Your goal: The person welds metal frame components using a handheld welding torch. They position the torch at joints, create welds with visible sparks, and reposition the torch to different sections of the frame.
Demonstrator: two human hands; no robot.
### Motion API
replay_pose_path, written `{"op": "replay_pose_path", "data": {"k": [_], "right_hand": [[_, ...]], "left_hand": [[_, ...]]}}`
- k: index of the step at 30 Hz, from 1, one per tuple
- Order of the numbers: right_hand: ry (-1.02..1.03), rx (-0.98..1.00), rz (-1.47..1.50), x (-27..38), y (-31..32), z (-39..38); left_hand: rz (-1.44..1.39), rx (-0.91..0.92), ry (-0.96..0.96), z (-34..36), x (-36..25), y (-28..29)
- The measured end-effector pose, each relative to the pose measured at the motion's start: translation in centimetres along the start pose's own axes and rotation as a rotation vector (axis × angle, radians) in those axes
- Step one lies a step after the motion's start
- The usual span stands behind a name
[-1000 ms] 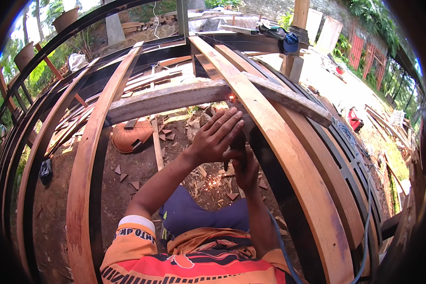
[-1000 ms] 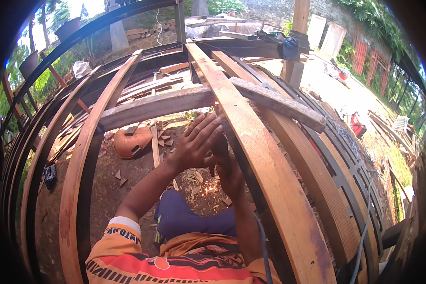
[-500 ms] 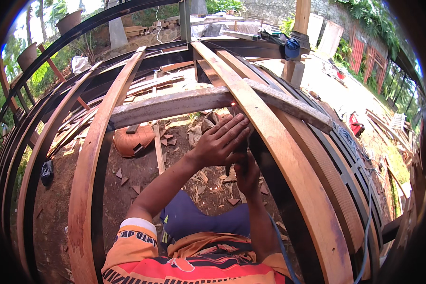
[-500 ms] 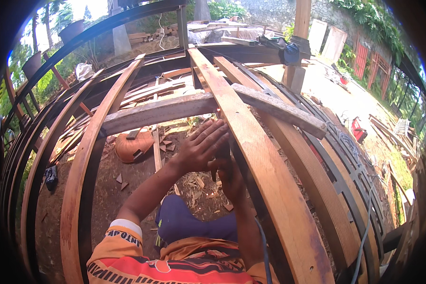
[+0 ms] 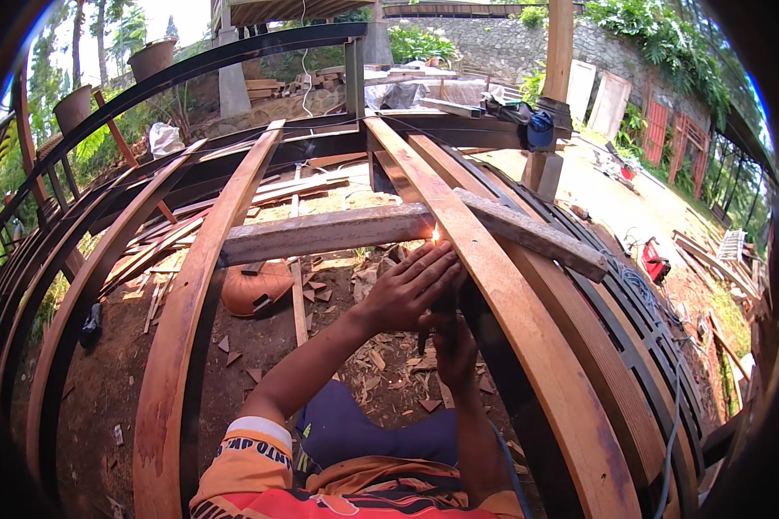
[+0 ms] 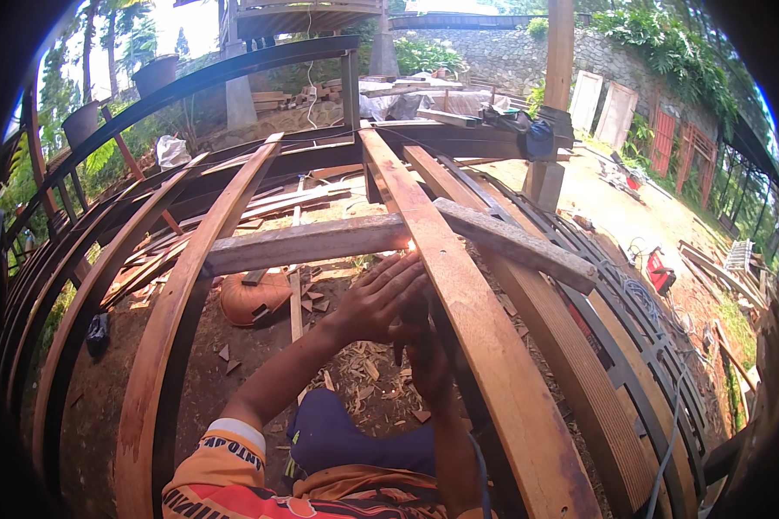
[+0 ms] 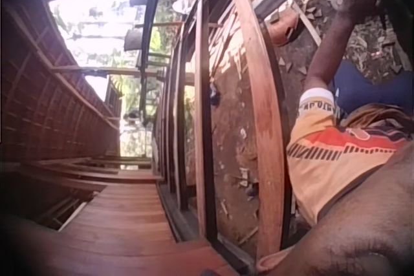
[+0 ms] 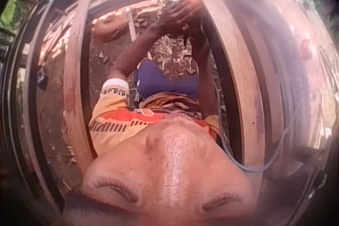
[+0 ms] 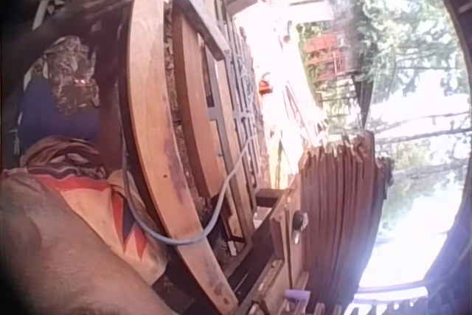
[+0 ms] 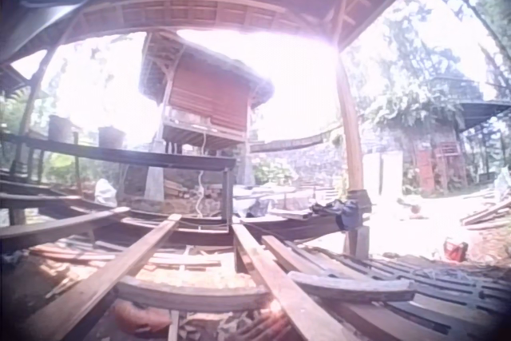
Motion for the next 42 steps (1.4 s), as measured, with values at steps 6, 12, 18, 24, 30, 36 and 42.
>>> {"op": "replay_pose_path", "data": {"k": [6, 12, 18, 24, 30, 36, 42], "right_hand": [[-0.023, 0.015, -0.017, 0.3, -0.1, 0.2], [0.134, -0.004, -0.114, -0.3, 0.6, -0.8], [0.136, -0.020, -0.066, -0.3, 0.1, -0.9], [0.099, 0.011, -0.025, 0.4, 0.2, -0.2], [0.054, -0.026, -0.088, -1.0, 0.6, -1.0], [0.015, -0.008, -0.051, 0.1, 0.5, -0.2], [-0.008, -0.013, 0.001, 0.3, 0.1, 0.1]], "left_hand": [[-0.002, -0.011, -0.017, 0.4, 0.0, 0.6], [0.011, -0.059, -0.095, 0.0, -1.9, 1.1], [0.039, -0.044, -0.062, -0.9, -2.4, 1.7], [0.033, -0.024, -0.043, -0.9, -1.4, 0.9], [0.001, -0.039, -0.041, -0.5, -1.3, 0.4], [-0.001, -0.045, -0.030, -0.5, -1.1, 0.2], [0.006, -0.025, -0.024, -0.6, -0.7, 0.0]]}}
Point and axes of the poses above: each hand's wrist, its own z-axis towards the middle knuckle, its own y-axis out of the back of the hand, x = y × z, the point moved 5 cm from there along z, towards the middle knuckle, and after that the axes turned 9 degrees about -z, right-handed, at the moved point
